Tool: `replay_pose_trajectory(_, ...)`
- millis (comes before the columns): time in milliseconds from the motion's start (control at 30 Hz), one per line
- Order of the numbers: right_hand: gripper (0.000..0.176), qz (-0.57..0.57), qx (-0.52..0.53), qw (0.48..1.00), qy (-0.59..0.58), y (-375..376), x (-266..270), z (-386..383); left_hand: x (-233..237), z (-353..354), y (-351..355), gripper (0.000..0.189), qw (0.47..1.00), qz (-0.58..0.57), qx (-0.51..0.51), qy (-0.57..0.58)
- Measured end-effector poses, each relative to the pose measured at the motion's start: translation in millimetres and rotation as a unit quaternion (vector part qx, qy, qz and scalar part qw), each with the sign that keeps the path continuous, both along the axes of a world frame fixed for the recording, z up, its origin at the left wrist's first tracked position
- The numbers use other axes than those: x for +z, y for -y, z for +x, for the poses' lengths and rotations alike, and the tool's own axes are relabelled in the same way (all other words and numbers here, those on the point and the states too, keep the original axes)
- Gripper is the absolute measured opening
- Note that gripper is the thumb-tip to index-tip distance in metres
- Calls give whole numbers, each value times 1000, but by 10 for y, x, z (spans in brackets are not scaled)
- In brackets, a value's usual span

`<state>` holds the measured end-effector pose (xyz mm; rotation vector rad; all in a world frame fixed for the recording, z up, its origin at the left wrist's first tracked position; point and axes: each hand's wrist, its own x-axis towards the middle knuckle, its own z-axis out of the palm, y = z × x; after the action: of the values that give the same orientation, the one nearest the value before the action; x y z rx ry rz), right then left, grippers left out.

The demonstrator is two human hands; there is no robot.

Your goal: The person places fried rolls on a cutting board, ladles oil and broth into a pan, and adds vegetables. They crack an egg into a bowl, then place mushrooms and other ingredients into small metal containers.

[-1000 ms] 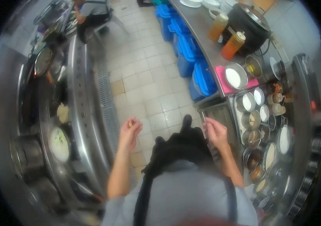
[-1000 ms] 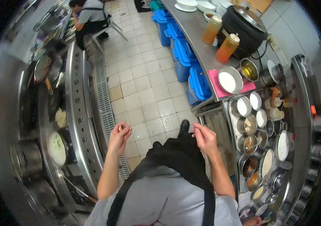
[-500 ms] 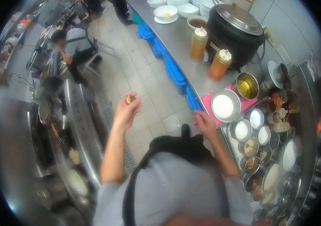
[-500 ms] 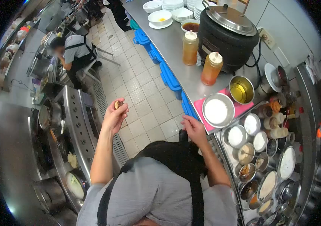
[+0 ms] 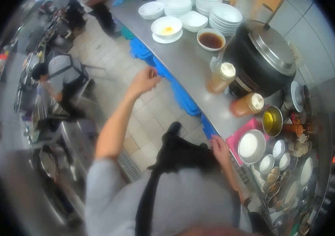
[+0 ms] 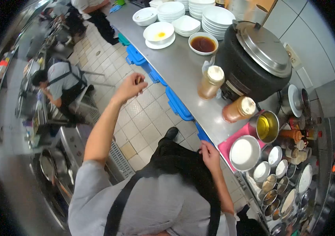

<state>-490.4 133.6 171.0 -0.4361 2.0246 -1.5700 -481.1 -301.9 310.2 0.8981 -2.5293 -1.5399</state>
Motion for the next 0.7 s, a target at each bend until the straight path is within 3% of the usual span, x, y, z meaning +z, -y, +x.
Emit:
replay_pose_trajectory(67, 23, 6, -70, 997, 35, 213, -45, 182, -269, -539, 732, 32, 989, -127, -60, -47)
replay_pose_trajectory(133, 22, 19, -145, 986, 80, 465, 22, 250, -124, -1049, 1143, 28, 992, -117, -44, -32)
replay_pose_trajectory(200, 23, 29, -198, 976, 82, 691, 63, 367, -242, -1575, 1665, 45, 989, -126, -61, -53)
replay_pose_trajectory(233, 24, 81, -129, 987, 43, 786, 141, 377, -432, -1832, 2103, 55, 970, -219, -95, -54)
replay_pose_trajectory(267, 25, 140, -81, 987, 8, 802, 230, 418, -325, -1965, 2287, 66, 952, -271, -141, 11)
replay_pose_trajectory(333, 29, 215, -63, 969, -103, 811, 313, 537, -765, -2263, 2882, 69, 804, -573, -152, -57)
replay_pose_trajectory(367, 30, 218, -104, 965, -104, 798, 284, 625, -193, -2279, 2350, 81, 759, -625, -103, -149)
replay_pose_trajectory(400, 31, 218, -136, 961, -106, 744, 283, 735, -15, -2310, 2243, 86, 800, -551, -146, -186)
replay_pose_trajectory(433, 31, 240, -215, 941, -101, 697, 344, 873, 199, -2243, 1878, 83, 749, -599, -165, -231)
replay_pose_trajectory(467, 32, 235, -246, 937, -83, 677, 386, 976, 417, -2097, 1436, 79, 816, -502, -226, -179)
replay_pose_trajectory(500, 33, 223, -261, 937, -69, 654, 417, 1069, 154, -2207, 1594, 74, 784, -471, -333, -230)
replay_pose_trajectory(533, 33, 229, -294, 925, -68, 633, 443, 1170, 450, -2108, 1171, 71, 838, -330, -427, -82)
replay_pose_trajectory(567, 33, 239, -318, 916, -48, 620, 463, 1284, 819, -1771, 729, 68, 844, -180, -498, 82)
replay_pose_trajectory(633, 34, 249, -355, 901, -21, 614, 450, 1555, 1067, -1530, 83, 68, 721, -97, -685, 35)
replay_pose_trajectory(700, 36, 251, -396, 883, -8, 622, 376, 1834, 1183, -1423, -535, 69, 678, -105, -728, -18)
